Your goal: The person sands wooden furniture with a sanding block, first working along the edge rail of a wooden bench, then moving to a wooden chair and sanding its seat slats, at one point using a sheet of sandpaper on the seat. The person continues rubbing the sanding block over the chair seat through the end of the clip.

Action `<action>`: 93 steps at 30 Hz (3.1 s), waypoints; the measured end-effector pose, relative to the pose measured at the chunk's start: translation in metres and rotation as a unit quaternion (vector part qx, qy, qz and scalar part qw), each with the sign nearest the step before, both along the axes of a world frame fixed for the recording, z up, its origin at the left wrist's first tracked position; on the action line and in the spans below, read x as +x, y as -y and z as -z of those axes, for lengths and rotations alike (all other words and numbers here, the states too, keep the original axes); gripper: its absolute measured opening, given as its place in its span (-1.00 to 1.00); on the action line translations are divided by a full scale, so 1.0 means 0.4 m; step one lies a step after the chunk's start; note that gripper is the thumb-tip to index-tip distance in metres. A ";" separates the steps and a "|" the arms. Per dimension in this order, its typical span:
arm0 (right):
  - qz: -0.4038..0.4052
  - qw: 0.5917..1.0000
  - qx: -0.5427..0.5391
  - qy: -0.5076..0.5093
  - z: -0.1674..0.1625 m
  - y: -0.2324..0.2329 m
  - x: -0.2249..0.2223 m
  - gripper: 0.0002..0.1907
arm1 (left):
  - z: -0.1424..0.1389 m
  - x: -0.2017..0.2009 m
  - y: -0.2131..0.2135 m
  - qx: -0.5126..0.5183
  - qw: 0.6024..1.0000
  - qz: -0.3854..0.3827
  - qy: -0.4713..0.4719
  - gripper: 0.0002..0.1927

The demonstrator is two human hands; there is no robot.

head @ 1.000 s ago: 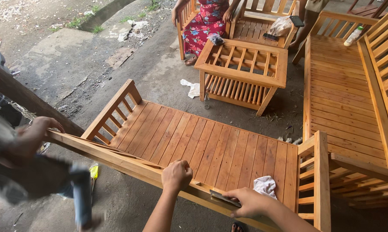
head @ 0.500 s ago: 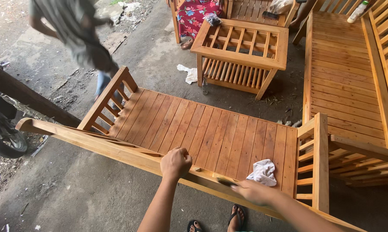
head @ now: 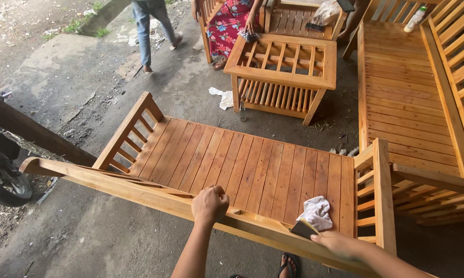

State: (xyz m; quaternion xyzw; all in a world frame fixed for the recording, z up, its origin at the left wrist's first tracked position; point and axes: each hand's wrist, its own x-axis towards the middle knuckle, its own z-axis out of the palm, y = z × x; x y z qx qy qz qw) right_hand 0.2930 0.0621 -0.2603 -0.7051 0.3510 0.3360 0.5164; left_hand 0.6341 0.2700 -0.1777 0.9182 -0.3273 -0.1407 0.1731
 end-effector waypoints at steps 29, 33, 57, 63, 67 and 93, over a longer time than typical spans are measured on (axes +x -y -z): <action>-0.101 0.981 0.011 0.166 0.041 -0.164 0.352 -0.31 | -0.019 -0.017 -0.012 0.008 1.000 -0.004 0.010 -0.72; -0.124 0.988 -0.037 0.086 0.022 -0.048 0.109 -0.31 | -0.017 -0.022 -0.017 0.018 1.000 -0.004 -0.004 -0.72; -0.083 0.996 -0.013 -0.018 0.041 0.074 -0.113 -0.28 | -0.003 -0.010 -0.010 0.039 0.999 -0.005 -0.007 -0.72; -0.107 0.993 -0.006 0.050 0.078 0.023 0.016 -0.34 | -0.005 -0.011 -0.007 0.030 0.999 -0.009 -0.006 -0.72; -0.113 0.988 -0.029 0.099 0.016 -0.137 0.291 -0.32 | -0.012 -0.018 -0.007 0.043 0.999 -0.011 -0.018 -0.73; -0.097 0.991 -0.021 0.087 -0.005 -0.146 0.287 -0.27 | -0.012 -0.027 -0.018 0.046 0.999 -0.008 -0.022 -0.74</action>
